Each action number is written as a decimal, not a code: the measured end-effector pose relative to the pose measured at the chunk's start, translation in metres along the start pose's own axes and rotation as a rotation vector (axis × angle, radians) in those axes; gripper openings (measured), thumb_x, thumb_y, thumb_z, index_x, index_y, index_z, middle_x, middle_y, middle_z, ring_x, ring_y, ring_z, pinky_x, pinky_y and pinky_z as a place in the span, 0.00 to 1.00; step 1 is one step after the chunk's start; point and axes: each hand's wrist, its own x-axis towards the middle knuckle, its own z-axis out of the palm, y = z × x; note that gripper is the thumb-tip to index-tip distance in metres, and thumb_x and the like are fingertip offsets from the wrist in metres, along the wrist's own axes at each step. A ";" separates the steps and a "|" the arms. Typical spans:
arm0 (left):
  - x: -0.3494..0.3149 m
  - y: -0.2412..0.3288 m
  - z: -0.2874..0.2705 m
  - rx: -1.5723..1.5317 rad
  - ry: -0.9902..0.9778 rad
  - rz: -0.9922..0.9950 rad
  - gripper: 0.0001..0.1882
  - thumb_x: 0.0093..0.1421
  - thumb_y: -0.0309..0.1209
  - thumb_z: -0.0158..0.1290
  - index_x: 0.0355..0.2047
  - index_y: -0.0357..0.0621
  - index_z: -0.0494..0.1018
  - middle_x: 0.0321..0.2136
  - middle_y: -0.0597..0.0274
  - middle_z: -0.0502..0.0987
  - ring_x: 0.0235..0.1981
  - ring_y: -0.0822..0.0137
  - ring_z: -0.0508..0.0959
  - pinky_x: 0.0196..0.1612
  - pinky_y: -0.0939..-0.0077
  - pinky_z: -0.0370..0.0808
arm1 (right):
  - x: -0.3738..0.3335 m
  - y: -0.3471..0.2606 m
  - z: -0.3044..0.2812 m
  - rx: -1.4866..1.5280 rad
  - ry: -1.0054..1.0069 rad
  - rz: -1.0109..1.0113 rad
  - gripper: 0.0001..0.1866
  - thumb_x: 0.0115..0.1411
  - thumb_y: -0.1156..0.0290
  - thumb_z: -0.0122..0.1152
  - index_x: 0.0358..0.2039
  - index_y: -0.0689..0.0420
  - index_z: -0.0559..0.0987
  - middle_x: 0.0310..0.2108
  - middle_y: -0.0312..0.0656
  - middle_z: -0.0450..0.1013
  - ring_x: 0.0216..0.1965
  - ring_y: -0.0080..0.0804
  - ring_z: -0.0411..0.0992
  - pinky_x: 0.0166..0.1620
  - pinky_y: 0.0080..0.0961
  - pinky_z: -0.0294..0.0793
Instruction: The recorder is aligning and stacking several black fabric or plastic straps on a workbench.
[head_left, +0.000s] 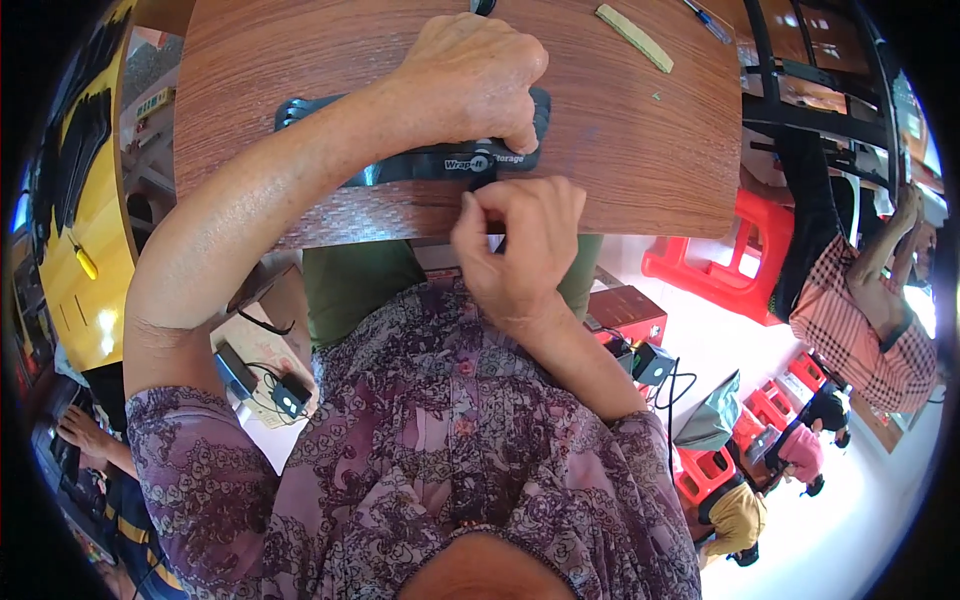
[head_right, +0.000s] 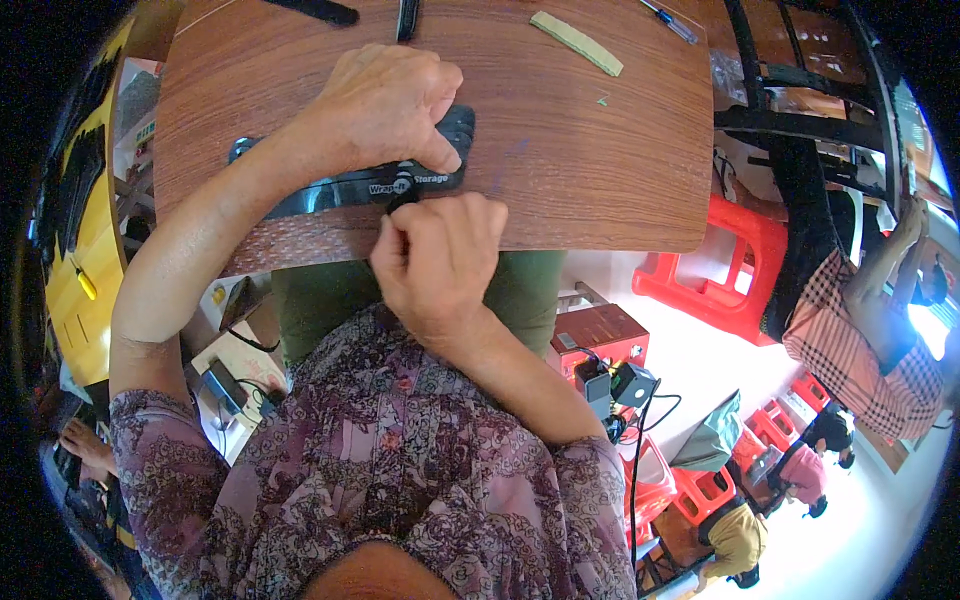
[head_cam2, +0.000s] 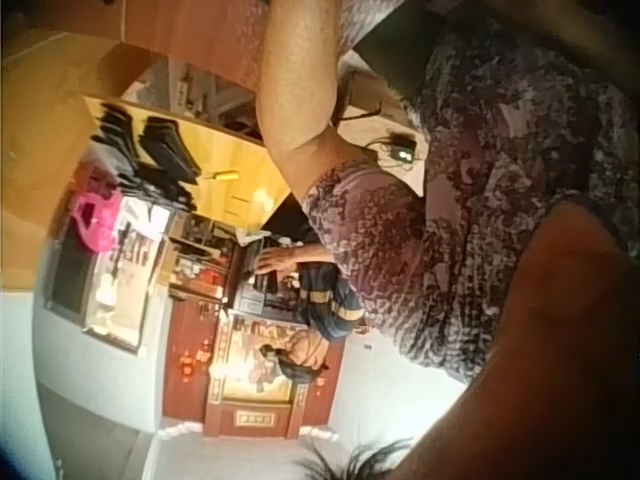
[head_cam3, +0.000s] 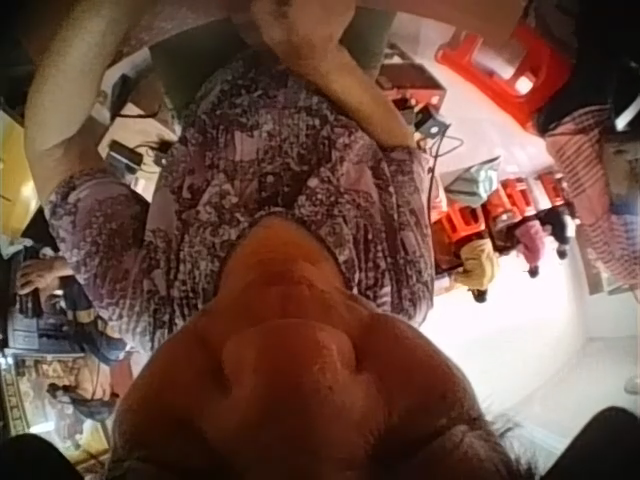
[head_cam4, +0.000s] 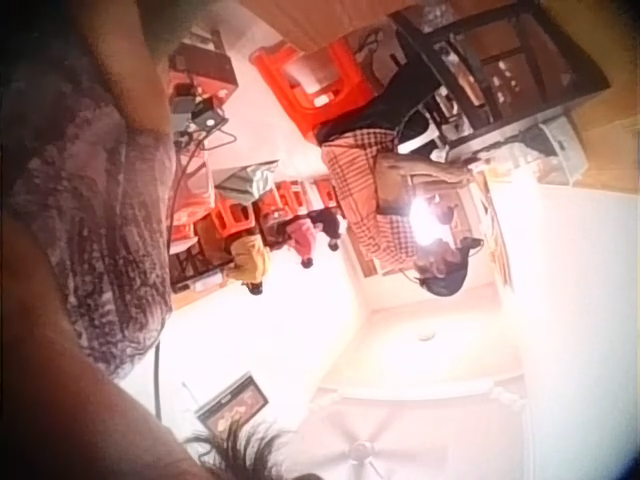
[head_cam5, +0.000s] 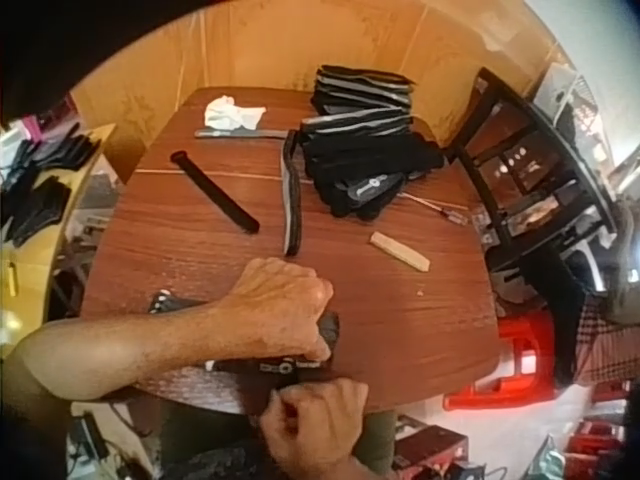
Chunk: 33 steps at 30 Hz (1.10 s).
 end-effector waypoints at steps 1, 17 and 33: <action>0.000 -0.001 0.001 0.001 0.000 0.000 0.19 0.30 0.42 0.63 0.17 0.43 0.71 0.21 0.54 0.75 0.28 0.49 0.76 0.29 0.55 0.70 | -0.002 0.002 -0.004 -0.011 -0.024 0.037 0.12 0.43 0.79 0.68 0.27 0.57 0.73 0.23 0.38 0.68 0.24 0.36 0.64 0.31 0.30 0.61; -0.006 -0.011 0.006 -0.050 0.046 0.075 0.21 0.33 0.45 0.63 0.18 0.44 0.67 0.21 0.58 0.71 0.28 0.52 0.74 0.28 0.57 0.67 | 0.018 0.010 -0.022 -0.045 -0.151 0.443 0.12 0.45 0.78 0.67 0.28 0.58 0.72 0.23 0.40 0.68 0.27 0.37 0.66 0.31 0.34 0.64; -0.013 -0.013 0.009 -0.053 0.112 0.155 0.18 0.37 0.44 0.62 0.21 0.44 0.71 0.24 0.60 0.75 0.31 0.55 0.77 0.31 0.57 0.71 | 0.008 -0.103 -0.005 0.935 -0.429 0.297 0.09 0.40 0.79 0.60 0.18 0.54 0.69 0.19 0.41 0.67 0.24 0.42 0.67 0.28 0.37 0.64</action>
